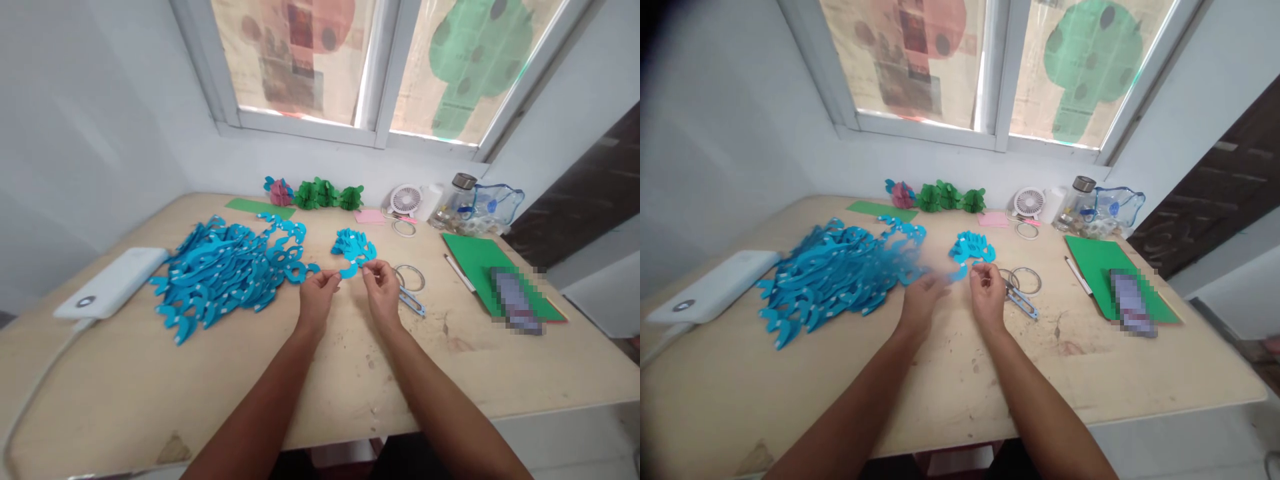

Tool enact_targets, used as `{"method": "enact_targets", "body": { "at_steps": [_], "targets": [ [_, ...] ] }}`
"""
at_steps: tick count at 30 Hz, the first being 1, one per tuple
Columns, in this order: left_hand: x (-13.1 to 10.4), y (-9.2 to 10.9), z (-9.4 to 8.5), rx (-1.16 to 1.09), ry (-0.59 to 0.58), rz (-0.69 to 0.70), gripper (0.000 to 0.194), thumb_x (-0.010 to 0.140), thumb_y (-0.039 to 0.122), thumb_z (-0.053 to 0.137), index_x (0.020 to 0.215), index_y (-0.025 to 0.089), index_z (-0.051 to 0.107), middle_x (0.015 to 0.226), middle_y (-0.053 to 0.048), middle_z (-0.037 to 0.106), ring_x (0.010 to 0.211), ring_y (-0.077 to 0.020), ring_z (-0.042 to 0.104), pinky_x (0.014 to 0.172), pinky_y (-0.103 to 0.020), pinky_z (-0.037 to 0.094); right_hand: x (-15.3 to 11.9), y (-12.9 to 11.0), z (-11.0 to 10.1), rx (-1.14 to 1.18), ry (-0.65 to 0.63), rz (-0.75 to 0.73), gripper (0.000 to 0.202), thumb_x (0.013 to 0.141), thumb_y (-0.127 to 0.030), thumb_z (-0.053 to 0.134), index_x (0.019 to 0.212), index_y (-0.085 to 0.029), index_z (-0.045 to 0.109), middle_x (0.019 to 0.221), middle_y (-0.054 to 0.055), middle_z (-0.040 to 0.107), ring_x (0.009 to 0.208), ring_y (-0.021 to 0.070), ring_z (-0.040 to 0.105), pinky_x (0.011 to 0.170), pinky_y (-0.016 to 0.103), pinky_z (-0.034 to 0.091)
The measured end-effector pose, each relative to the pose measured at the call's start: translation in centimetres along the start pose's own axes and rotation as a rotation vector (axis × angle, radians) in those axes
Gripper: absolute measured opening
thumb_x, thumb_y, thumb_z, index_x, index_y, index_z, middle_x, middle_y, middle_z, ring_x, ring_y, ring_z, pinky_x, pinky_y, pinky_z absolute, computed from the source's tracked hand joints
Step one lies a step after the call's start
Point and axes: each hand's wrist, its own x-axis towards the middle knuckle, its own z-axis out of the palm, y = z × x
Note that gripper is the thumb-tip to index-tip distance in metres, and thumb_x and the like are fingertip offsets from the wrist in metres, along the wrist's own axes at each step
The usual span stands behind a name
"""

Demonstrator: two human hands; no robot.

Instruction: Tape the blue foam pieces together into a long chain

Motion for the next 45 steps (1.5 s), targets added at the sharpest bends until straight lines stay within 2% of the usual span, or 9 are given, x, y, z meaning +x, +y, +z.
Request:
{"method": "enact_targets", "body": {
  "at_steps": [6, 12, 17, 23, 33, 37, 45],
  "targets": [
    [0.1, 0.0, -0.1, 0.158, 0.033, 0.118, 0.013, 0.066, 0.026, 0.062, 0.069, 0.014, 0.067, 0.069, -0.001, 0.066, 0.068, -0.0144, 0.058, 0.063, -0.025, 0.046, -0.1, 0.4, 0.0, -0.083, -0.151, -0.049, 0.012, 0.074, -0.028, 0.055, 0.071, -0.018, 0.06, 0.095, 0.007, 0.061, 0.089, 0.0189, 0.057, 0.066, 0.027, 0.044],
    [-0.3, 0.8, 0.0, 0.28, -0.001, 0.2, 0.013, 0.07, 0.023, 0.057, 0.07, 0.014, 0.066, 0.071, -0.002, 0.068, 0.071, -0.0162, 0.061, 0.066, -0.026, 0.048, -0.2, 0.1, 0.0, -0.16, -0.168, -0.076, 0.011, 0.074, -0.027, 0.054, 0.072, -0.019, 0.061, 0.1, 0.008, 0.06, 0.093, 0.0202, 0.056, 0.067, 0.028, 0.044],
    [-0.3, 0.9, 0.0, 0.361, -0.057, 0.247, 0.015, 0.073, 0.021, 0.054, 0.07, 0.015, 0.067, 0.074, -0.003, 0.069, 0.073, -0.0157, 0.061, 0.065, -0.025, 0.048, -0.3, -0.2, -0.1, -0.268, -0.146, -0.108, 0.013, 0.075, -0.029, 0.055, 0.071, -0.02, 0.063, 0.105, 0.008, 0.057, 0.103, 0.0229, 0.051, 0.081, 0.035, 0.042],
    [-0.3, 0.8, 0.1, 0.38, -0.085, 0.253, 0.016, 0.074, 0.022, 0.052, 0.073, 0.015, 0.067, 0.076, -0.004, 0.069, 0.073, -0.0157, 0.061, 0.066, -0.025, 0.048, -0.5, -0.5, 0.0, -0.356, -0.134, -0.122, 0.015, 0.076, -0.031, 0.056, 0.069, -0.02, 0.064, 0.107, 0.008, 0.056, 0.108, 0.0247, 0.048, 0.094, 0.04, 0.032],
    [-0.4, 0.9, 0.1, 0.375, -0.123, 0.247, 0.017, 0.074, 0.023, 0.052, 0.07, 0.015, 0.066, 0.075, -0.004, 0.069, 0.071, -0.0155, 0.061, 0.066, -0.025, 0.048, -0.2, 0.0, -0.1, -0.322, -0.15, -0.063, 0.017, 0.077, -0.032, 0.054, 0.07, -0.02, 0.064, 0.103, 0.009, 0.057, 0.106, 0.0244, 0.049, 0.093, 0.039, 0.034],
    [-0.4, 0.8, 0.1, 0.37, -0.123, 0.248, 0.017, 0.074, 0.024, 0.051, 0.071, 0.015, 0.066, 0.075, -0.003, 0.069, 0.073, -0.0156, 0.061, 0.067, -0.025, 0.048, -0.2, 0.3, -0.1, -0.303, -0.165, -0.03, 0.014, 0.073, -0.032, 0.058, 0.073, -0.02, 0.065, 0.108, 0.009, 0.056, 0.107, 0.0248, 0.049, 0.09, 0.04, 0.037],
    [-0.3, 0.8, 0.1, 0.371, -0.118, 0.247, 0.017, 0.074, 0.023, 0.051, 0.071, 0.016, 0.067, 0.077, -0.004, 0.069, 0.073, -0.0159, 0.061, 0.067, -0.026, 0.048, -0.1, 0.6, -0.2, -0.349, -0.185, -0.117, 0.01, 0.074, -0.028, 0.058, 0.074, -0.02, 0.064, 0.106, 0.009, 0.057, 0.106, 0.0249, 0.049, 0.091, 0.04, 0.036]
  ]
}}
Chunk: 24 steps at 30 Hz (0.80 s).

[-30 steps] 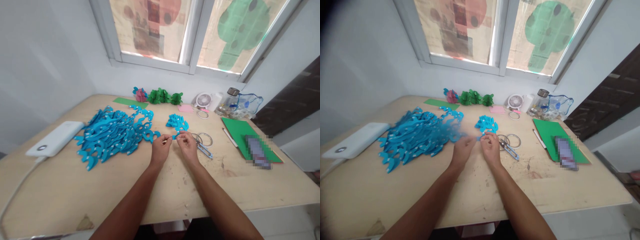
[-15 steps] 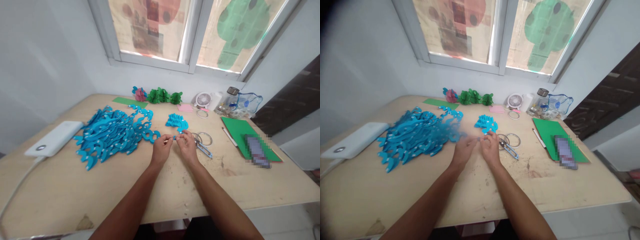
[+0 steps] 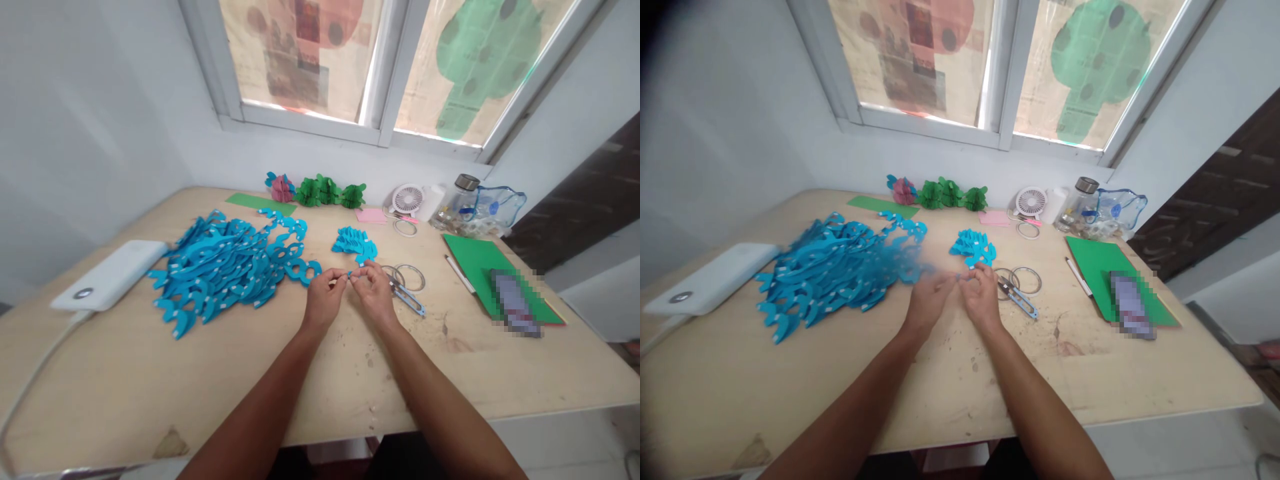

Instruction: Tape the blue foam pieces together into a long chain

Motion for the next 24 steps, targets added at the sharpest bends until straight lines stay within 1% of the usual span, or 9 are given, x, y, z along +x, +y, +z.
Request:
{"method": "enact_targets", "body": {
  "at_steps": [4, 10, 17, 24],
  "targets": [
    [-0.06, -0.13, 0.01, 0.012, 0.001, 0.0, 0.018, 0.075, 0.023, 0.051, 0.075, 0.016, 0.067, 0.08, -0.005, 0.069, 0.075, -0.016, 0.061, 0.069, -0.026, 0.048, -0.11, -0.05, -0.01, -0.052, -0.01, -0.05, 0.011, 0.077, -0.028, 0.056, 0.075, -0.02, 0.063, 0.102, 0.009, 0.057, 0.107, 0.0248, 0.048, 0.093, 0.041, 0.034],
    [-0.15, -0.25, 0.03, 0.043, -0.023, 0.03, 0.019, 0.077, 0.022, 0.049, 0.079, 0.016, 0.067, 0.085, -0.006, 0.069, 0.079, -0.0166, 0.061, 0.07, -0.027, 0.048, -0.44, -0.12, 0.07, -0.107, 0.016, -0.085, 0.011, 0.079, -0.028, 0.053, 0.077, -0.02, 0.061, 0.105, 0.009, 0.054, 0.106, 0.0238, 0.046, 0.093, 0.04, 0.034],
    [-0.07, -0.65, 0.06, 0.071, -0.052, 0.038, 0.02, 0.078, 0.022, 0.048, 0.081, 0.015, 0.067, 0.089, -0.008, 0.069, 0.084, -0.0188, 0.062, 0.073, -0.03, 0.047, -0.54, -0.01, 0.11, -0.163, 0.02, -0.13, 0.011, 0.08, -0.027, 0.051, 0.08, -0.02, 0.059, 0.104, 0.01, 0.053, 0.107, 0.0252, 0.044, 0.093, 0.042, 0.033],
    [-0.19, -0.1, -0.07, 0.182, -0.055, 0.083, 0.022, 0.08, 0.019, 0.045, 0.081, 0.016, 0.067, 0.091, -0.009, 0.069, 0.087, -0.0197, 0.061, 0.075, -0.03, 0.046, -0.59, 0.15, 0.16, -0.197, 0.016, -0.151, 0.01, 0.081, -0.025, 0.048, 0.081, -0.021, 0.058, 0.102, 0.01, 0.054, 0.108, 0.026, 0.041, 0.094, 0.044, 0.031]
  ]
}}
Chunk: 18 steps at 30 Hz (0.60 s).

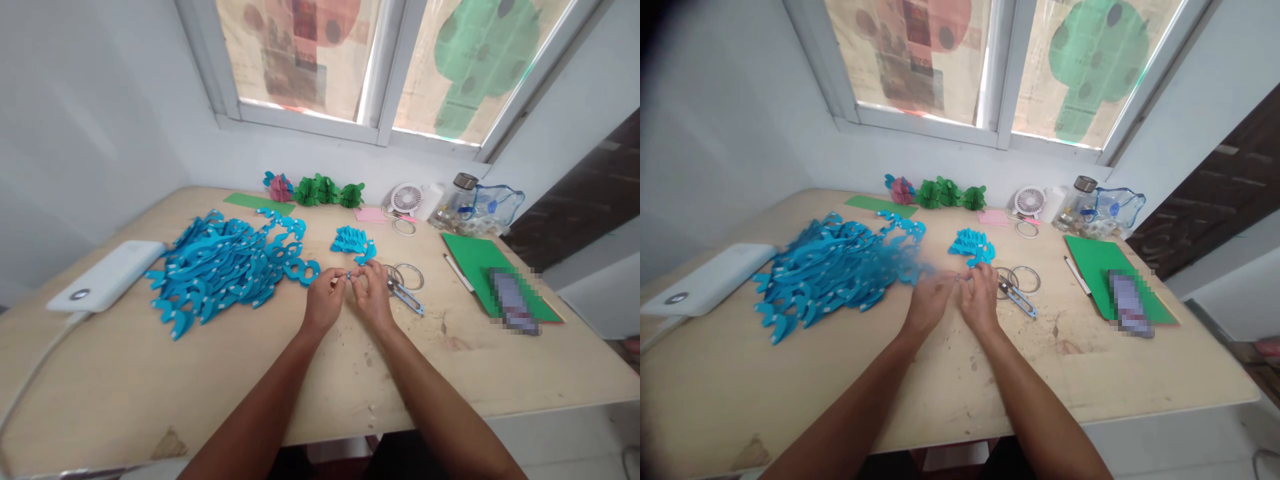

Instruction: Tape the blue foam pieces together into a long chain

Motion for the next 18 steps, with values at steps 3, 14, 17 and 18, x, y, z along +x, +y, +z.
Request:
{"method": "enact_targets", "body": {
  "at_steps": [3, 14, 17, 18],
  "targets": [
    [-0.03, 0.14, -0.06, 0.033, -0.014, 0.024, 0.024, 0.08, 0.018, 0.044, 0.085, 0.016, 0.067, 0.093, -0.009, 0.069, 0.09, -0.0202, 0.061, 0.076, -0.031, 0.045, 0.0, 0.05, 0.02, 0.005, 0.009, 0.001, 0.01, 0.081, -0.025, 0.048, 0.082, -0.021, 0.057, 0.103, 0.009, 0.053, 0.106, 0.0251, 0.043, 0.093, 0.043, 0.032],
    [-0.08, -0.11, 0.08, 0.051, -0.02, 0.075, 0.024, 0.08, 0.019, 0.044, 0.085, 0.017, 0.067, 0.093, -0.008, 0.068, 0.091, -0.0199, 0.06, 0.079, -0.031, 0.046, 0.08, 0.22, 0.08, 0.02, -0.021, 0.016, 0.01, 0.082, -0.026, 0.047, 0.081, -0.021, 0.056, 0.099, 0.008, 0.054, 0.098, 0.0237, 0.047, 0.089, 0.04, 0.035],
    [-0.08, -0.26, 0.17, 0.037, -0.021, 0.075, 0.024, 0.08, 0.02, 0.044, 0.086, 0.017, 0.067, 0.093, -0.008, 0.069, 0.091, -0.0194, 0.06, 0.08, -0.031, 0.046, 0.1, 0.22, 0.08, 0.034, -0.02, 0.022, 0.01, 0.082, -0.025, 0.046, 0.08, -0.021, 0.056, 0.098, 0.008, 0.054, 0.098, 0.0232, 0.048, 0.089, 0.04, 0.036],
    [-0.08, -0.3, 0.2, 0.033, -0.018, 0.074, 0.024, 0.08, 0.02, 0.044, 0.086, 0.017, 0.067, 0.094, -0.008, 0.069, 0.091, -0.0192, 0.06, 0.08, -0.031, 0.046, 0.1, 0.21, 0.08, 0.037, -0.019, 0.023, 0.01, 0.082, -0.025, 0.046, 0.08, -0.021, 0.056, 0.098, 0.008, 0.054, 0.098, 0.0231, 0.048, 0.089, 0.04, 0.036]
  ]
}}
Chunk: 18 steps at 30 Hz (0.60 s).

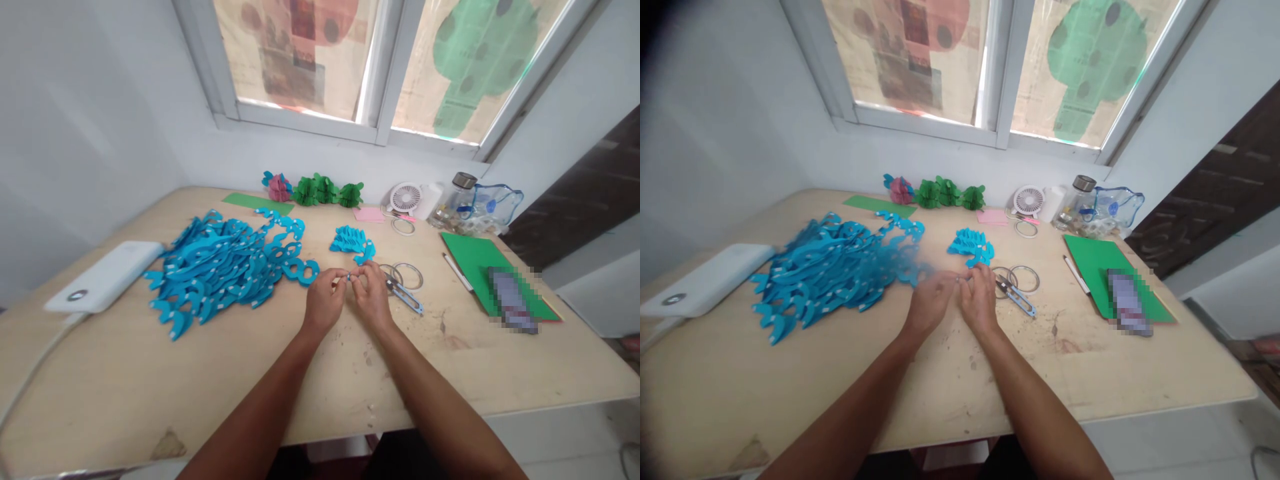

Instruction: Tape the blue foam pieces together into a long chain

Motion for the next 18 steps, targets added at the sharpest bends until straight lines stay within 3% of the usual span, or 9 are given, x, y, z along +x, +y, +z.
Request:
{"method": "enact_targets", "body": {
  "at_steps": [18],
  "targets": [
    [0.16, 0.29, -0.14, 0.036, 0.13, -0.077, 0.014, 0.075, 0.016, 0.053, 0.071, 0.018, 0.066, 0.083, -0.007, 0.069, 0.076, -0.0178, 0.062, 0.068, -0.028, 0.05, -0.1, -0.39, -0.03, 0.075, -0.022, 0.008, 0.014, 0.075, -0.016, 0.048, 0.081, -0.02, 0.06, 0.108, 0.009, 0.055, 0.108, 0.0234, 0.048, 0.094, 0.039, 0.036]
  ]
}}
